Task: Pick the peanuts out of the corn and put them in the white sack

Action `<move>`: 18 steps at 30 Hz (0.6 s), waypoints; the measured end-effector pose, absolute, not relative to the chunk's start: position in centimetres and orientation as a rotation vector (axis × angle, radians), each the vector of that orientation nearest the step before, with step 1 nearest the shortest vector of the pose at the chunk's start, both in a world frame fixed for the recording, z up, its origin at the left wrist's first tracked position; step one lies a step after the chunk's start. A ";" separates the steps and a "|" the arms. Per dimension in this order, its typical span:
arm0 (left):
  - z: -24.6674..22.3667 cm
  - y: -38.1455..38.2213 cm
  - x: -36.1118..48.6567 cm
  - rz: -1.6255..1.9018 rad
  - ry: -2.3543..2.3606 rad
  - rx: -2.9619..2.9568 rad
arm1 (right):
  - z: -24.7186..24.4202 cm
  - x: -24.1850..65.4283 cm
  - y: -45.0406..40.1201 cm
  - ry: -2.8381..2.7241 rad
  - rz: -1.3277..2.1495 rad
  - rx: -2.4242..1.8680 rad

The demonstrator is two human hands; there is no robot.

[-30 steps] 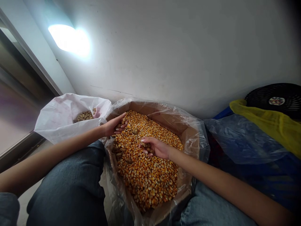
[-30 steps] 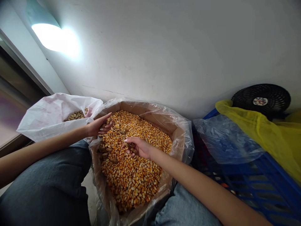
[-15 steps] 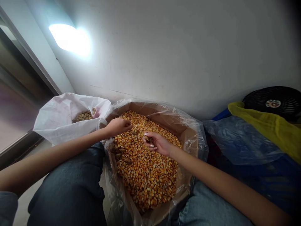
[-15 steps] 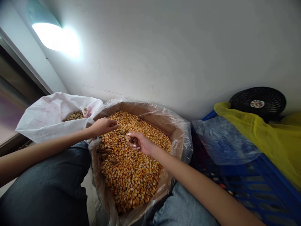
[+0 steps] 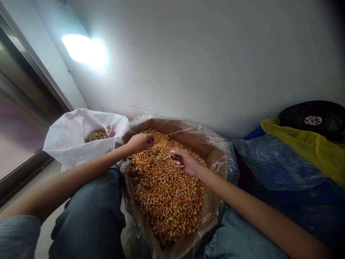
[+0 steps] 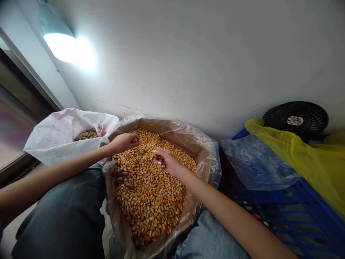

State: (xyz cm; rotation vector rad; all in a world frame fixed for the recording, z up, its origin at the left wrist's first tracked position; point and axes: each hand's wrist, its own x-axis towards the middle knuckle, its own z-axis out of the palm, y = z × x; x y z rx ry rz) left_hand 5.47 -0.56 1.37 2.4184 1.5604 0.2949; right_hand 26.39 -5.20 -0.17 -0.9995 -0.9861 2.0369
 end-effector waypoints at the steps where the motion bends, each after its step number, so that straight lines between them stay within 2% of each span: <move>1: 1.5 -0.5 5.0 0.262 1.589 2.429 | -0.4 26.4 -5.1 -0.985 2.014 -1.021; 9: 0.5 -0.8 4.0 -0.233 1.494 2.754 | -1.6 25.7 -4.7 -1.151 1.889 -1.269; 18: -0.4 -0.5 4.3 -0.278 1.522 2.769 | -1.5 25.4 -4.2 -1.196 1.864 -1.298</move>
